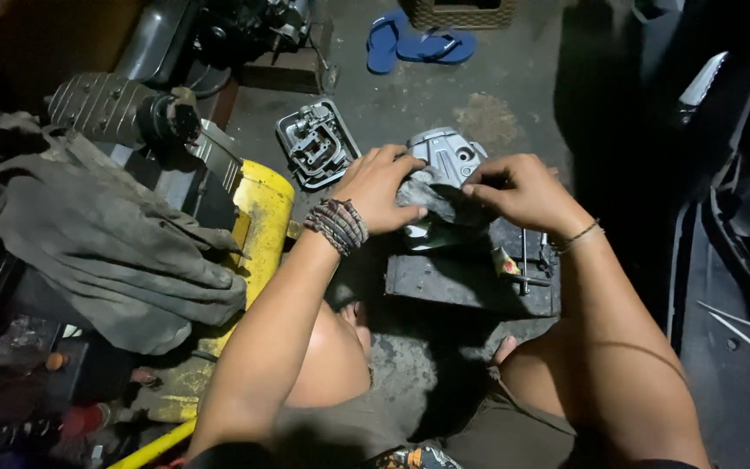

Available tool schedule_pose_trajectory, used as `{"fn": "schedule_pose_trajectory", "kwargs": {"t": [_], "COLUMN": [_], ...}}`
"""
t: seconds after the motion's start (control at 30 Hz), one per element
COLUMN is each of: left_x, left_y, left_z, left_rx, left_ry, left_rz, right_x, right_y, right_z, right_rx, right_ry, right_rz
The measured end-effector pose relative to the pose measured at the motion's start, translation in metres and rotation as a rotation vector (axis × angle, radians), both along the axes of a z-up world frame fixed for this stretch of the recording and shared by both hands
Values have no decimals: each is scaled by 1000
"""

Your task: Cleaning and inspecting a motorcycle cylinder head using a cloth in a workshop environment.

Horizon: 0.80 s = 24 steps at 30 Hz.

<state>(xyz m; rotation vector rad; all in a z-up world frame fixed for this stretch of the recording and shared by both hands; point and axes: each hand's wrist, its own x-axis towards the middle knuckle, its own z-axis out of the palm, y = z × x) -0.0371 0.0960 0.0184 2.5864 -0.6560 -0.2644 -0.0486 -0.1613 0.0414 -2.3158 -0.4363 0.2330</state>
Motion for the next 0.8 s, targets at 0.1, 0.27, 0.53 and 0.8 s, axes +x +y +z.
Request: {"fn": "schedule_pose_trajectory", "kwargs": {"t": [0.1, 0.27, 0.53, 0.8], "left_x": [5, 12, 17, -1], "left_y": [-3, -4, -2, -12], "left_z": [-9, -9, -16, -2], "left_rx": [6, -49, -142, -145], "left_ry": [-105, -131, -37, -243], "left_rz": [50, 126, 236, -96], "right_x": [10, 23, 29, 39], "right_y": [2, -3, 12, 11], "right_z": [-13, -37, -43, -62], "right_rx": [47, 9, -108, -42], "right_ry": [-75, -203, -351, -316], "right_rz": [-73, -200, -203, -211]}}
